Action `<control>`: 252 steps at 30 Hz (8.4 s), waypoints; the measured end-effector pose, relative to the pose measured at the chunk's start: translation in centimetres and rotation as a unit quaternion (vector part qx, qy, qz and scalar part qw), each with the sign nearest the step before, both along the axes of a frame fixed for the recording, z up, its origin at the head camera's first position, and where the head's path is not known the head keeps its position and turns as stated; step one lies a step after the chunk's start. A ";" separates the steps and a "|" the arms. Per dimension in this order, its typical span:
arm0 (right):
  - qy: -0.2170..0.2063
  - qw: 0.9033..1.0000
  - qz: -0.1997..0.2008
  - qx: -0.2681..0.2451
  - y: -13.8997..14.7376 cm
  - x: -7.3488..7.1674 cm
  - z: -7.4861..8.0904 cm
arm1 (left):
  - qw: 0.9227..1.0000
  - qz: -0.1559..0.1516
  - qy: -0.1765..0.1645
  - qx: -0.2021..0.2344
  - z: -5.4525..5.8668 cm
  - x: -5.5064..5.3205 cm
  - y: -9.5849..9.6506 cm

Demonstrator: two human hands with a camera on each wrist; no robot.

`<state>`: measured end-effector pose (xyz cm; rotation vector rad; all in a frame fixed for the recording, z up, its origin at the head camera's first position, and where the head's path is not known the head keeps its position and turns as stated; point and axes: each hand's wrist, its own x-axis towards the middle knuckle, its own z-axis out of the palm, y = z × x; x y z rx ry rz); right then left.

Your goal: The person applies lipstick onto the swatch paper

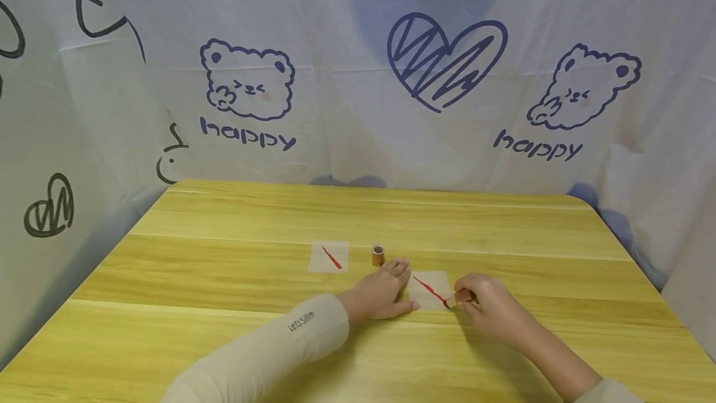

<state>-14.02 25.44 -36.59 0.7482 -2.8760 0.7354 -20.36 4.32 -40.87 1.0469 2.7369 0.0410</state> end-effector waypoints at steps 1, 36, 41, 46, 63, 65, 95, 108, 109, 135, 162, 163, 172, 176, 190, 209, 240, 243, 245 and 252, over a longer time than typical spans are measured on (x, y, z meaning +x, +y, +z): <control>-0.002 1.000 0.001 0.001 0.0 0.0 0.0 | 1.000 0.000 -0.001 0.000 0.0 0.0 0.0; 0.076 0.994 -0.061 -0.040 0.1 -0.5 0.7 | 0.998 0.018 -0.043 0.049 0.4 -0.2 -0.1; 0.088 0.987 -0.121 -0.062 -0.2 -0.4 0.5 | 0.996 0.025 -0.051 0.064 0.4 -0.2 -0.2; 0.110 0.977 -0.152 -0.097 -0.4 -0.3 0.5 | 0.996 0.025 -0.054 0.073 0.5 -0.3 -0.3; 0.168 0.929 -0.164 -0.286 -3.1 -0.3 0.7 | 0.986 -0.009 -0.091 0.139 1.3 -0.2 -1.3; 0.158 0.918 -0.174 -0.318 -3.7 -0.2 1.0 | 0.984 -0.017 -0.094 0.152 1.7 0.1 -1.5; -0.201 0.807 -0.184 -0.524 -9.8 1.4 0.9 | 0.762 0.198 -0.216 0.578 3.6 4.8 -7.8; -0.245 0.784 -0.185 -0.539 -13.0 2.5 -0.1 | 0.703 0.274 -0.208 0.622 3.6 6.5 -7.0; -0.248 0.782 -0.185 -0.540 -13.2 2.5 -0.2 | 0.701 0.277 -0.210 0.623 3.6 6.5 -6.9; -0.277 0.793 -0.188 -0.509 -14.4 2.7 -1.0 | 0.674 0.324 -0.225 0.624 3.8 5.9 -6.3; -0.276 0.879 -0.049 -0.387 -12.6 1.0 -1.6 | 0.778 0.174 -0.221 0.561 3.2 3.4 -8.2; -0.272 0.882 -0.045 -0.383 -12.6 0.9 -1.7 | 0.778 0.170 -0.227 0.560 3.2 3.3 -8.3; -0.256 0.897 -0.037 -0.359 -12.3 0.7 -1.9 | 0.782 0.119 -0.254 0.556 2.9 2.6 -8.8; -0.251 0.902 -0.036 -0.350 -12.2 0.6 -1.8 | 0.780 0.110 -0.269 0.554 3.0 2.5 -8.8; -0.235 0.907 -0.041 -0.347 -12.2 0.6 -1.9 | 0.783 0.094 -0.260 0.558 3.0 2.9 -8.5; -0.218 0.904 -0.069 -0.362 -12.8 0.6 -2.3 | 0.770 0.149 -0.214 0.582 2.8 3.5 -8.0; -0.224 0.905 -0.033 -0.359 -13.1 0.2 -2.3 | 0.733 0.217 -0.177 0.620 3.1 4.7 -7.7; -0.224 0.905 -0.035 -0.361 -13.1 0.2 -2.2 | 0.742 0.194 -0.190 0.613 2.9 4.3 -8.0; -0.225 0.904 -0.038 -0.361 -13.2 0.1 -2.3 | 0.752 0.177 -0.194 0.605 2.8 4.0 -8.2; -0.234 0.904 -0.044 -0.354 -13.2 0.1 -2.4 | 0.786 0.135 -0.205 0.568 2.8 3.3 -8.8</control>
